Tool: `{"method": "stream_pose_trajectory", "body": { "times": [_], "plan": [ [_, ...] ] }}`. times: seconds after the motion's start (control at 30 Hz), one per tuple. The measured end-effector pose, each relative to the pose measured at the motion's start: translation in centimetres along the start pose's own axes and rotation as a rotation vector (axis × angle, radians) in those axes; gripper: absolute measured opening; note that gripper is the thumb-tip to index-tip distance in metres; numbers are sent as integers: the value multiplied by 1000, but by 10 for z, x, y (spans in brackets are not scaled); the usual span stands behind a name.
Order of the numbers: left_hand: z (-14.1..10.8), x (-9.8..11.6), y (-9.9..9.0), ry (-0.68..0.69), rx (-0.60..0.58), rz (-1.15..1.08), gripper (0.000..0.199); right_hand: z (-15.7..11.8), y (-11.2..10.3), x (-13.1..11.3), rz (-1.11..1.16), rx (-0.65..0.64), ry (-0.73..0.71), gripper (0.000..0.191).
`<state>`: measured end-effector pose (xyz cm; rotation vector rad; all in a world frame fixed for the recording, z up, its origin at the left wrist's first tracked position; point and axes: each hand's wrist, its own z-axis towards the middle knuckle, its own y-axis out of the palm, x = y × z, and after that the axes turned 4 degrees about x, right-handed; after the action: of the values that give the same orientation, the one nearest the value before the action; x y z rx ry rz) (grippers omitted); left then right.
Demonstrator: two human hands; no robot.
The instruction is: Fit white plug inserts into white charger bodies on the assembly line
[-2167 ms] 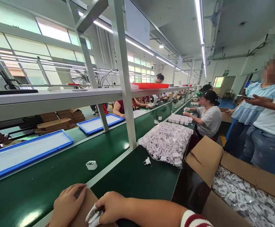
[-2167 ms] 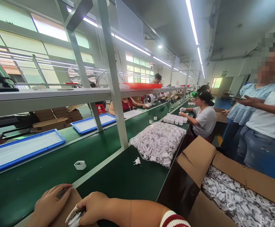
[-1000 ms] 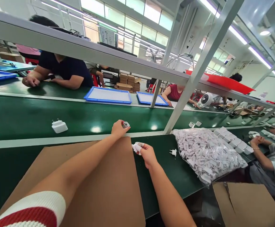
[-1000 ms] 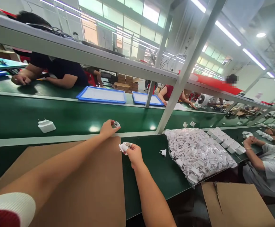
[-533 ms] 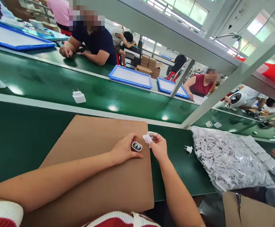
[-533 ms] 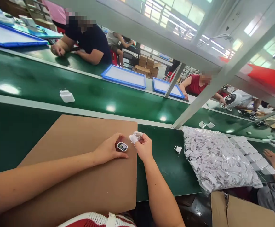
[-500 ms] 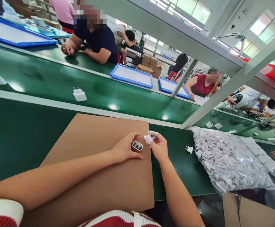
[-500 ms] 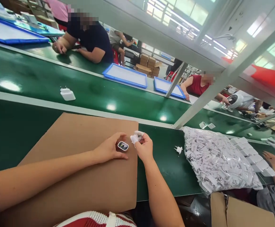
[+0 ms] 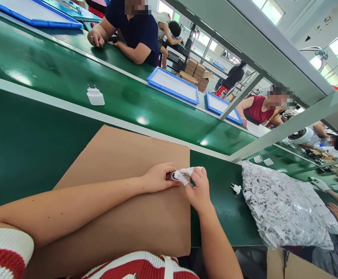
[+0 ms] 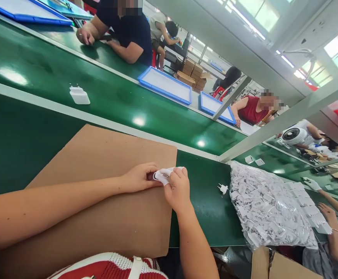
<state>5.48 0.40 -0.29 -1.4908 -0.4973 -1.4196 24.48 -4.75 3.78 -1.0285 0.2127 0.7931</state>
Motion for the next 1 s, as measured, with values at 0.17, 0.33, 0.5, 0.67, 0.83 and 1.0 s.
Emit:
{"method": "stream_pose_trajectory", "body": {
  "times": [0.17, 0.33, 0.5, 0.67, 0.83, 1.0],
  "plan": [
    [1, 2, 0, 3, 10, 26, 27, 2, 8, 2, -118, -97, -98, 25],
    [1, 2, 0, -7, 0, 26, 30, 7, 13, 5, -159, -66, -84, 21],
    [-2, 7, 0, -37, -4, 97, 33, -1, 19, -2, -170, -73, 49, 18],
    [-4, 8, 1, -96, -25, 111, 44, -2, 16, 3, -76, -21, 199, 50],
    [32, 8, -19, -281, 25, 280, 70, 8, -32, 43, -476, 121, 661, 63],
    [99, 22, -51, -350, 205, 552, 60, 4, -62, 76, -626, 13, 1171, 68]
  ]
}}
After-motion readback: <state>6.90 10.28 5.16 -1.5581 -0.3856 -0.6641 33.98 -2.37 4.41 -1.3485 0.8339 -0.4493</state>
